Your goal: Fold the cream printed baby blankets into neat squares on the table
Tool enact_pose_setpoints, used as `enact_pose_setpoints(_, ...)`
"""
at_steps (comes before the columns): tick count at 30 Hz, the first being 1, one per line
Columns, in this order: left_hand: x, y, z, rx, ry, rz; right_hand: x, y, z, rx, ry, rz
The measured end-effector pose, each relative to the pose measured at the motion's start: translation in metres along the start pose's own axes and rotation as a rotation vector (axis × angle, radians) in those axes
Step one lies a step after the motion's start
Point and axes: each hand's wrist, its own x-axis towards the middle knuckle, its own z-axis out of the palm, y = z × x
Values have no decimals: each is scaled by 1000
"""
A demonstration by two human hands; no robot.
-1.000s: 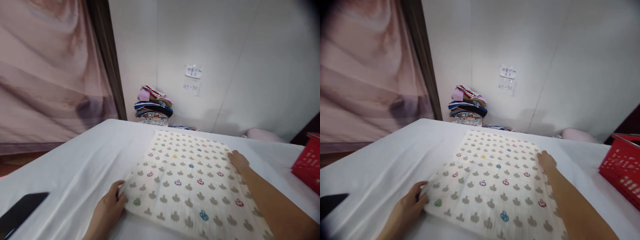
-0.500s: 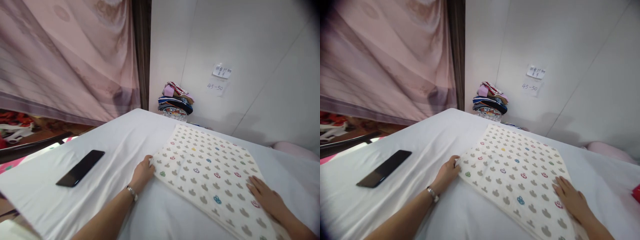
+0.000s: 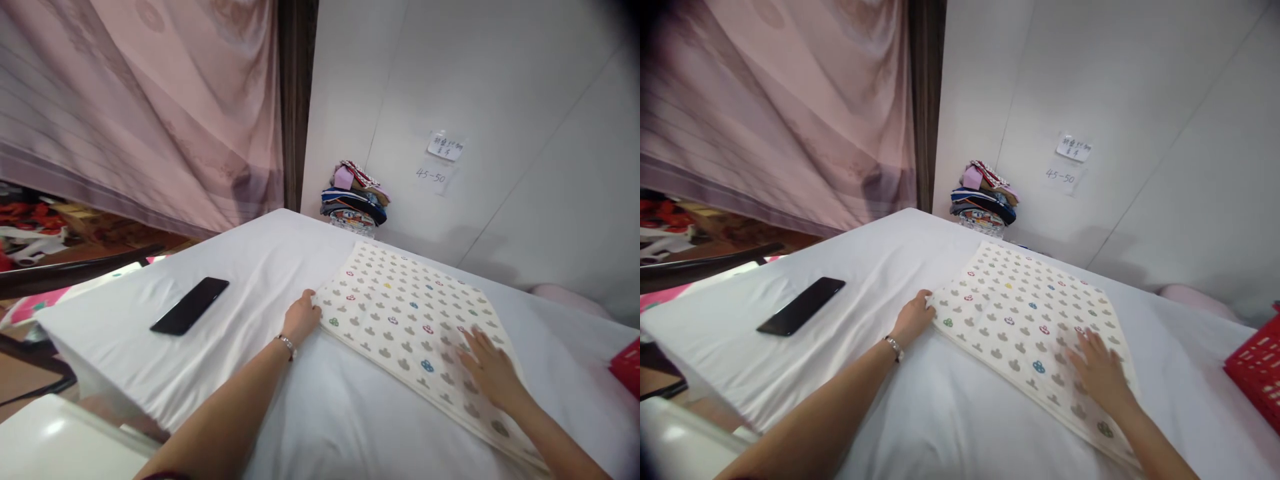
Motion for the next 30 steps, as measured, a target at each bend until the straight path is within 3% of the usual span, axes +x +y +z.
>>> enact_pose_setpoints(2, 0, 0, -1, -14, -7, -11, 14, -54, -18, 85, -60, -142)
enact_pose_setpoints(5, -1, 0, -3, -44, -11, -21, 36, -137, -33, 230, -32, -318)
enact_pose_setpoints(8, -2, -1, -4, -75, -11, -21, 55, -204, -22, 311, -41, -392)
enact_pose_setpoints(11, -1, -3, -6, -130, -18, -26, 65, -242, 6, 230, -227, -441)
enact_pose_setpoints(15, 3, -10, -8, -317, -68, -89, 65, -251, 26, 188, -263, -454)
enact_pose_setpoints(20, 11, -17, -9, -492, -162, -135, 50, -249, 14, 314, -234, -412)
enact_pose_setpoints(24, 14, -18, -10, -564, -196, -165, 32, -259, 12, 304, -273, -597)
enact_pose_setpoints(26, 14, -18, -10, -591, -202, -173, 28, -265, 12, 313, -296, -599)
enact_pose_setpoints(30, 14, -17, -12, -620, -197, -184, 22, -278, 5, 381, -99, -641)
